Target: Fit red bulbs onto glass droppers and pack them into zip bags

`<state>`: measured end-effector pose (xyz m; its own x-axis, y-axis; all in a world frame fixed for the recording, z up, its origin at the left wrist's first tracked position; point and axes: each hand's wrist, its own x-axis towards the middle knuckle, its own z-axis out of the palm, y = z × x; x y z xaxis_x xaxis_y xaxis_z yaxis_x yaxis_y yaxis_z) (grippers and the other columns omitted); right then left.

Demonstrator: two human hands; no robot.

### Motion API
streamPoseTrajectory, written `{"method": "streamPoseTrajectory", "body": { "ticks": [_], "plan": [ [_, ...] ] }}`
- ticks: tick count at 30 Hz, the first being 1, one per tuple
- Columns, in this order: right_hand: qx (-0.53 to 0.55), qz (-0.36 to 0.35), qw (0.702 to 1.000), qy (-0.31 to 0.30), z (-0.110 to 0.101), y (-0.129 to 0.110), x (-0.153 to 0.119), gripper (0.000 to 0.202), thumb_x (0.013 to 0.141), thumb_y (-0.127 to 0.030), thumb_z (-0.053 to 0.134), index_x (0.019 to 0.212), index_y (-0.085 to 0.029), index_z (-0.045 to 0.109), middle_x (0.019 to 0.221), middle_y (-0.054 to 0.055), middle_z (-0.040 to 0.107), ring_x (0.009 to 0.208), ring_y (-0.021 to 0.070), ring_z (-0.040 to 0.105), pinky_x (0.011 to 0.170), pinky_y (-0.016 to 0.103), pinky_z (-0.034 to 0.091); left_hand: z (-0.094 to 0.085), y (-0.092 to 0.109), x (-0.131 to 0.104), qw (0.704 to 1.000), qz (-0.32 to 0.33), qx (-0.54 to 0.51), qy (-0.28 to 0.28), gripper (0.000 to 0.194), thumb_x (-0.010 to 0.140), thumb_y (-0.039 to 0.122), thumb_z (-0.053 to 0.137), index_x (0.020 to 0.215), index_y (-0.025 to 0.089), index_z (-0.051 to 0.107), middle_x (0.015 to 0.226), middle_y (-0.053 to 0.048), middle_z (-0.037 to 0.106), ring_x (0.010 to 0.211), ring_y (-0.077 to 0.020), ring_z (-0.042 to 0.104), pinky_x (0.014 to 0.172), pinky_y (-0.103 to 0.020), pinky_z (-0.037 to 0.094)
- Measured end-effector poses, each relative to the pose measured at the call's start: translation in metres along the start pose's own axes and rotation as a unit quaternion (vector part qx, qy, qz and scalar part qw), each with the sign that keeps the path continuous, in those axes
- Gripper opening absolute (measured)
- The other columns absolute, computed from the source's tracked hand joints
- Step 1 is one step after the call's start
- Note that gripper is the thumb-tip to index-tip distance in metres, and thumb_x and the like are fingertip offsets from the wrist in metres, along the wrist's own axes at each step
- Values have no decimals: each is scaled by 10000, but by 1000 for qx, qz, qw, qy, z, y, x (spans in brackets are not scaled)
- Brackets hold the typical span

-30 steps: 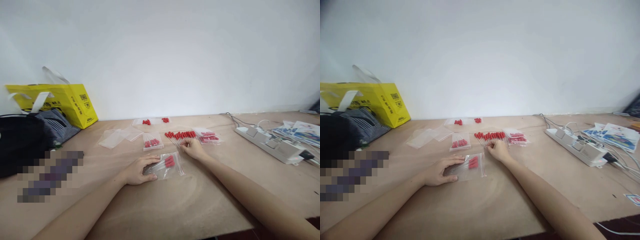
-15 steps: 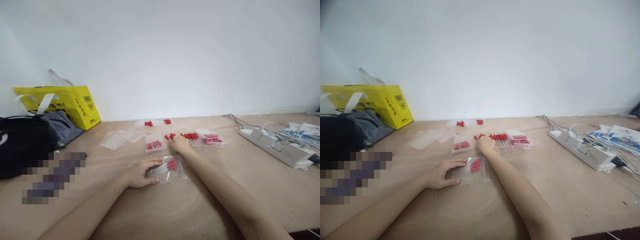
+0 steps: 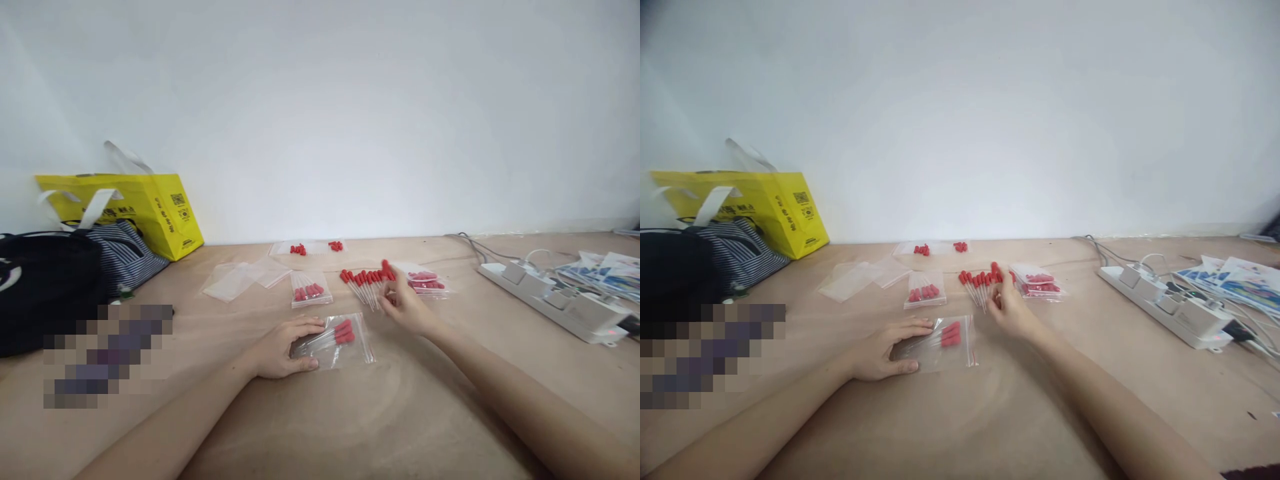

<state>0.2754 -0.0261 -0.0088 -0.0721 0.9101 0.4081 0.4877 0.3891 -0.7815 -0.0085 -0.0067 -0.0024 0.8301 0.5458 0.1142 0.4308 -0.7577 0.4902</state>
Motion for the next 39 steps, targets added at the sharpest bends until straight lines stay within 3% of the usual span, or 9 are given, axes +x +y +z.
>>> {"method": "streamPoseTrajectory", "body": {
  "ticks": [4, 8, 11, 16, 20, 23, 27, 33, 39],
  "plan": [
    [193, 69, 979, 3, 6, -1, -21, 546, 708, -354, 571, 1070, -254, 176, 736, -54, 502, 498, 101, 536, 447, 235, 427, 1, -1, -1, 1000, -4, 4, 0, 535, 720, 440, 575, 1200, 242, 446, 1298, -45, 415, 1191, -225, 370, 990, -390, 303],
    [277, 125, 952, 22, 18, -12, -25, 503, 674, -432, 597, 964, -238, 236, 655, -56, 541, 521, 129, 574, 487, 262, 461, 1, -2, -2, 1000, -1, 3, 4, 539, 715, 444, 579, 1193, 227, 457, 1289, -52, 426, 1190, -230, 371, 992, -387, 301],
    [314, 170, 934, 1, 23, -17, -25, 448, 644, -467, 612, 849, -227, 294, 639, -39, 572, 530, 124, 570, 509, 262, 458, 1, -3, -2, 1000, -1, 5, 1, 547, 711, 449, 583, 1196, 230, 455, 1288, -51, 428, 1191, -232, 370, 994, -390, 297],
    [285, 197, 937, -36, 20, -9, -26, 363, 590, -433, 671, 720, -176, 450, 604, -54, 509, 485, 55, 468, 469, 193, 378, 0, -2, -1, 1000, -7, 13, -1, 549, 716, 454, 575, 1203, 237, 444, 1292, -51, 423, 1194, -234, 365, 993, -402, 294],
    [265, 213, 940, 22, 16, 2, -24, 352, 612, -475, 640, 669, -156, 503, 478, -82, 385, 405, 29, 318, 388, 177, 241, 0, 0, -2, 1000, -10, 15, -2, 557, 713, 460, 575, 1202, 226, 446, 1291, -56, 423, 1186, -231, 376, 990, -395, 301],
    [273, 228, 931, 84, 16, 6, -21, 404, 659, -566, 542, 757, -176, 497, 412, -105, 286, 339, 39, 237, 342, 187, 165, 0, 0, -2, 1000, -16, 18, -3, 558, 712, 463, 573, 1199, 222, 449, 1290, -59, 425, 1188, -231, 374, 990, -400, 300],
    [279, 212, 922, 164, 17, 3, -19, 463, 703, -614, 429, 932, -213, 452, 428, -110, 318, 305, 56, 222, 313, 184, 161, -1, 1, -1, 1000, -20, 19, -7, 553, 714, 463, 570, 1199, 226, 450, 1291, -58, 424, 1193, -233, 366, 991, -405, 296],
    [215, 180, 928, 245, 13, -1, -18, 381, 739, -566, 393, 803, -196, 458, 432, -69, 404, 412, 82, 364, 387, 188, 264, -1, 1, -1, 1000, -16, 15, -5, 551, 710, 463, 574, 1193, 224, 456, 1284, -59, 432, 1189, -234, 372, 990, -403, 299],
    [266, 224, 911, 220, 17, -2, -18, 337, 707, -548, 450, 747, -224, 364, 555, -78, 446, 345, 50, 312, 325, 182, 230, -1, 1, -2, 1000, -21, 12, -7, 555, 710, 463, 574, 1197, 226, 453, 1290, -60, 425, 1194, -232, 365, 995, -404, 293]
  ]
}}
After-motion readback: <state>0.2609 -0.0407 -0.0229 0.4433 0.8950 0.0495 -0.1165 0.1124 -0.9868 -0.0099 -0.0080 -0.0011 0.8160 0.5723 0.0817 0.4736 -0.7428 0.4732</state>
